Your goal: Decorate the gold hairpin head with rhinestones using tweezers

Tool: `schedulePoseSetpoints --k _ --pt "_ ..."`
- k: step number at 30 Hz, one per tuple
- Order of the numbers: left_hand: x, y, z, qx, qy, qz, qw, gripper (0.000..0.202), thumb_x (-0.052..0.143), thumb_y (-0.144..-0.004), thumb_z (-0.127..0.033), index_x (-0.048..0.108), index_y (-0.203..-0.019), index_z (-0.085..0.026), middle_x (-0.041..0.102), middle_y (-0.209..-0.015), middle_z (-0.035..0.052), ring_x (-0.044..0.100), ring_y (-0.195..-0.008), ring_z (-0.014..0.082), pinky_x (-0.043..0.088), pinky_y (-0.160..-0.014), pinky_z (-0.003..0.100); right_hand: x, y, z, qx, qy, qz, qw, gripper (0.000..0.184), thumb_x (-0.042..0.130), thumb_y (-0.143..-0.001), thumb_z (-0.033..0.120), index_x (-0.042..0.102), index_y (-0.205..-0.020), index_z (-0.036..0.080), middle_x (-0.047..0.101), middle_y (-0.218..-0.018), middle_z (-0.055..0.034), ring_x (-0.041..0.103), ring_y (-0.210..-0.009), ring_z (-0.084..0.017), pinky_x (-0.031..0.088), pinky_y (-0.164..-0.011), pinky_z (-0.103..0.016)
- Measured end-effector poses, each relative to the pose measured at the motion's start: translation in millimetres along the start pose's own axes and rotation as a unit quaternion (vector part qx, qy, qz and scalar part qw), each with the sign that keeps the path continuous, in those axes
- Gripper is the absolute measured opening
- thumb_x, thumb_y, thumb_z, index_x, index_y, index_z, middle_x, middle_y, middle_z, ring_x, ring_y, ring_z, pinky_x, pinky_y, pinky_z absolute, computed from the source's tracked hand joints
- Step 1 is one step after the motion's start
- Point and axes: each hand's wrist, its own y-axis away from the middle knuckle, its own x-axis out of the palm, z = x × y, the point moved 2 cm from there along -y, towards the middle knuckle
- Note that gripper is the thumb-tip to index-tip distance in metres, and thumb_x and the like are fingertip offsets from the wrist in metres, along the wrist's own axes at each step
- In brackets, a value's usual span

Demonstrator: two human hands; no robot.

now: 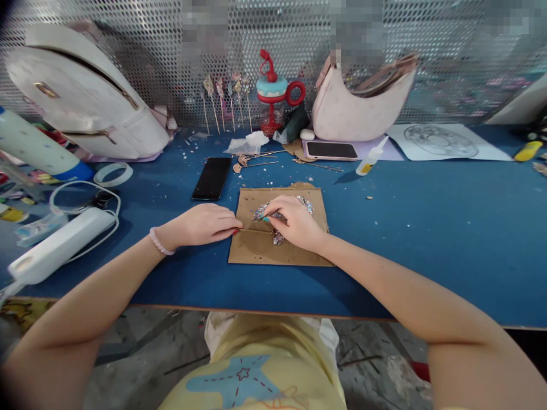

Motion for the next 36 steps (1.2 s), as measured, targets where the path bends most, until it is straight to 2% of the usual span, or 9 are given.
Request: schedulePoseSetpoints --k 20,36 --pt "1.3 0.8 0.4 -0.002 -0.004 0.001 1.000 0.023 0.046 -0.105 -0.029 0.066 -0.106 -0.017 0.069 -0.086 0.0042 0.063 -0.075 0.0153 0.043 -0.067 0.026 0.9 -0.6 1.9 -0.031 0.008 0.016 0.999 0.011 0.057 -0.090 0.015 0.065 -0.091 0.023 0.073 -0.092 -0.0047 0.069 -0.090 -0.022 0.055 -0.082 -0.039" --pt "1.5 1.7 0.7 0.000 -0.004 0.001 1.000 0.024 0.044 -0.105 -0.030 0.065 -0.108 -0.017 0.069 -0.088 0.0045 0.064 -0.077 0.0159 0.044 -0.069 0.027 0.9 -0.2 1.4 -0.037 0.005 0.021 0.999 0.009 0.057 -0.091 0.018 0.065 -0.091 0.021 0.073 -0.091 -0.0061 0.068 -0.091 -0.023 0.054 -0.084 -0.042"
